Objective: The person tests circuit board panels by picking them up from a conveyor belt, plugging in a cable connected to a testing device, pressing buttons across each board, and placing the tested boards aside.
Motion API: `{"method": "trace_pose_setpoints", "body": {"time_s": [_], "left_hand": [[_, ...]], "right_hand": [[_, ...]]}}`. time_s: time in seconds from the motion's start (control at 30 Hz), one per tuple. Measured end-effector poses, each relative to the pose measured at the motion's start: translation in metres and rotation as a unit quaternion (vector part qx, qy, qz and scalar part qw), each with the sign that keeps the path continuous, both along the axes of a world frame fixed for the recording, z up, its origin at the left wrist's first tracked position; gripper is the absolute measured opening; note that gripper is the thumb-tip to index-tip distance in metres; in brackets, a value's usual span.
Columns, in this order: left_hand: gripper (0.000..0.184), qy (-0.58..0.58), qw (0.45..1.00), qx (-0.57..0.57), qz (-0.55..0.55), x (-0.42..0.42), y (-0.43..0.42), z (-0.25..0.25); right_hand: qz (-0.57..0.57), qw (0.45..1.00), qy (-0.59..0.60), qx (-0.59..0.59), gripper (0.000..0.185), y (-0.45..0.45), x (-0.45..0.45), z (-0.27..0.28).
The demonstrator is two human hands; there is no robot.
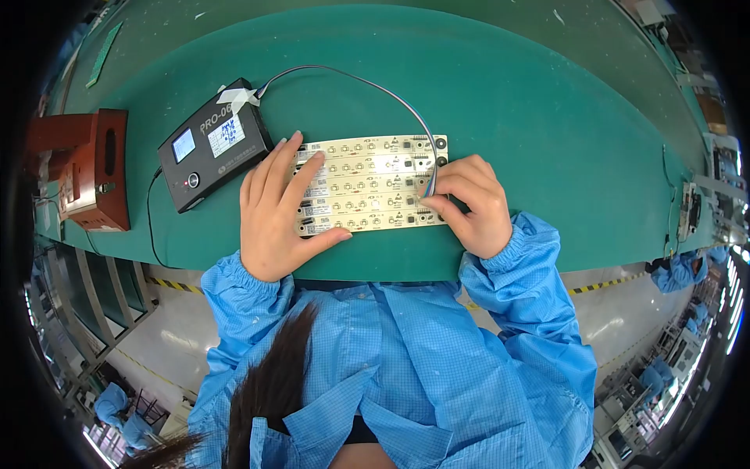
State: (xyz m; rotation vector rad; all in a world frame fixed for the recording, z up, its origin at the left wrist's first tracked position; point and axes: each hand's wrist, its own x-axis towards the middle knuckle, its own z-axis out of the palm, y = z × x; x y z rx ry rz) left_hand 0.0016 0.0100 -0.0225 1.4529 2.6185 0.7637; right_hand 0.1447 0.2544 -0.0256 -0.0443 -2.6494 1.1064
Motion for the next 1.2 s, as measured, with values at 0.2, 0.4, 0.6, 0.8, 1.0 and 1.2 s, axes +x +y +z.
{"method": "trace_pose_setpoints", "body": {"time_s": [0.2,0.4,0.6,0.8,1.0,1.2], "left_hand": [[0.081,0.000,1.000,0.001,-0.001,0.0002,-0.0003,-0.0010],[0.081,-0.001,1.000,0.000,-0.003,0.0004,-0.0005,-0.0018],[0.081,-0.003,1.000,-0.003,-0.003,0.0003,-0.0001,0.0002],[0.081,-0.003,1.000,-0.009,-0.001,0.0008,-0.0004,0.0011],[0.080,0.001,1.000,-0.008,-0.008,-0.0006,-0.0006,0.0027],[0.081,0.003,1.000,0.000,-0.010,-0.0008,-0.0022,0.0011]], "right_hand": [[-0.006,1.000,0.005,0.008,0.013,-0.0015,-0.0005,0.0020],[-0.005,1.000,0.000,0.010,0.013,-0.0011,-0.0005,0.0018],[-0.002,1.000,0.003,0.010,0.012,-0.0005,-0.0002,0.0011],[-0.009,1.000,-0.004,0.009,0.012,-0.0006,0.0005,0.0017],[-0.011,1.000,-0.007,0.003,0.011,0.0000,0.0018,0.0017],[-0.012,1.000,-0.018,0.000,0.011,-0.0009,0.0022,0.0009]]}}
